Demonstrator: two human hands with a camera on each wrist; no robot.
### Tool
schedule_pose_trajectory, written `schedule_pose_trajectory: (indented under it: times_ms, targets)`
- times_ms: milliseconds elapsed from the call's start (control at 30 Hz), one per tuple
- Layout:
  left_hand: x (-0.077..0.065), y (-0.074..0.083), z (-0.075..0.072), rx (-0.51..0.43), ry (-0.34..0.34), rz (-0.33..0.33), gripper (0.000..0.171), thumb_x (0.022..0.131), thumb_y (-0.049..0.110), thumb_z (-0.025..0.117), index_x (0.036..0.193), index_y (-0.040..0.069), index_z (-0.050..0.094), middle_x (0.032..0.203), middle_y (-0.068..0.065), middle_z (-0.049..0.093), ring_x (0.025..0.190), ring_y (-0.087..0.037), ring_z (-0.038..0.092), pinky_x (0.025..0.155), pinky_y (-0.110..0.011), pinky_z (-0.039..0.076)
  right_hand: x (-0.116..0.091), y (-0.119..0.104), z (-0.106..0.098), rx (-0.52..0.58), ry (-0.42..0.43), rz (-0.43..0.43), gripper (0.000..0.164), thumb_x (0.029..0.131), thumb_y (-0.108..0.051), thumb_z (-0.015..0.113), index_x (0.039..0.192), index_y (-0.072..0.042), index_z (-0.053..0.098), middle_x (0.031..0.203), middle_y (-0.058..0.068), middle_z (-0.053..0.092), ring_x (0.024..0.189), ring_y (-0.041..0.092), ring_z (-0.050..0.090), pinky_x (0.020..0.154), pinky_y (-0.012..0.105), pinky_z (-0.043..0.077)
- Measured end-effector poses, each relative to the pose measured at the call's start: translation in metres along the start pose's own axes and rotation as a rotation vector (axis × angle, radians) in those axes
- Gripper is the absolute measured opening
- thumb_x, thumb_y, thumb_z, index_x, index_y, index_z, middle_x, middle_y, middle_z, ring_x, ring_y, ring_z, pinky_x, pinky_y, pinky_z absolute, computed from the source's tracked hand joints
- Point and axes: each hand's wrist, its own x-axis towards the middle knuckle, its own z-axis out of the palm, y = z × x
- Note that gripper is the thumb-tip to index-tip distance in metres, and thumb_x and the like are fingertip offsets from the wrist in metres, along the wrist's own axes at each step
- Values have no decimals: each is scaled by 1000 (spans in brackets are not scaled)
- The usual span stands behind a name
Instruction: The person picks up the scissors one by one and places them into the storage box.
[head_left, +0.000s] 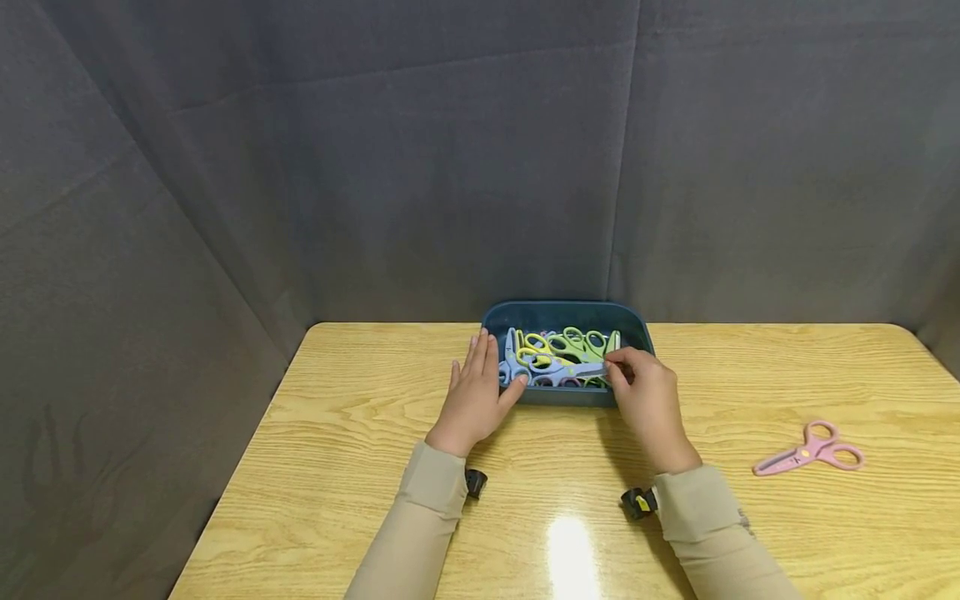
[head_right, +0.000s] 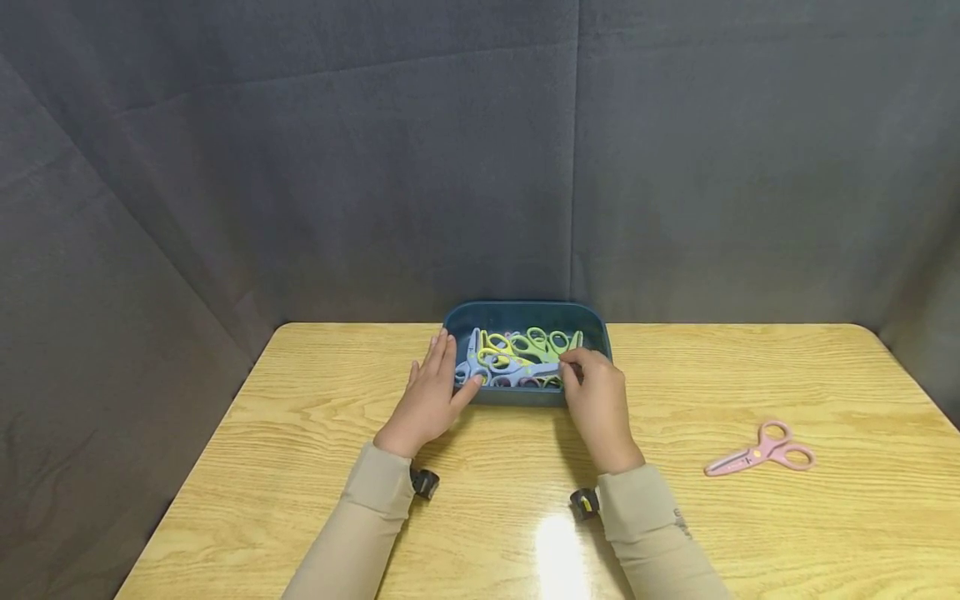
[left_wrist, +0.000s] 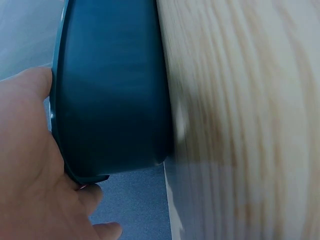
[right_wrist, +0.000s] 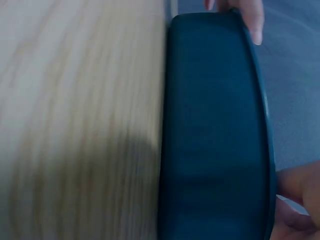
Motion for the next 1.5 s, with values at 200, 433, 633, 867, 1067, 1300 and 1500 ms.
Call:
schedule_pose_trajectory:
  times_ms: [200,433,633,867,1067,1300,1500]
  targets:
    - [-1,1,-1,-12,5,4,84,106,54,43,161,0,11,170,-14,0,156,-28,-1,123,-58,6,-1,-1,3,-74,-17,-88,4,90,4,72,93,5,74,91,20,71,81,33,70,71,47,59]
    - [-1,1,-1,-5,12,10,84,105,54,44,161,-1,12,170,-15,1,156,-29,0,122,-59,7,-2,-2,3,-90,-18,-89,4,89,5,72,92,6,73,90,20,69,82,33,69,71,46,59]
    - [-1,2,-1,-9,11,6,84,105,53,45,161,0,12,170,-14,1,156,-28,-1,122,-58,7,-2,-1,3,-95,-23,-83,4,88,6,70,92,6,73,89,19,67,80,32,68,72,45,58]
    - [0,1,-1,-3,3,-1,84,105,54,44,161,0,12,170,-14,0,156,-26,-2,123,-58,8,-2,-2,3,-105,-29,-81,5,89,6,70,93,6,73,88,19,67,79,31,66,71,45,57]
    - [0,2,-1,7,6,2,84,106,54,43,161,-1,12,170,-14,1,156,-28,0,122,-59,8,-2,-2,3,-109,-32,-80,5,89,6,70,93,6,73,89,19,67,79,32,66,71,44,57]
    - [-1,1,0,8,13,5,84,105,54,44,161,-1,13,170,-15,2,156,-29,1,122,-59,10,-2,-1,2,-102,-51,-84,5,90,5,70,94,6,73,91,20,67,83,33,69,73,45,59]
    - [0,1,-1,5,16,3,84,105,54,44,161,-1,13,170,-15,3,156,-30,2,122,-59,9,-1,-3,0,-85,-77,-98,5,91,5,68,93,6,72,92,19,65,86,34,69,75,45,60]
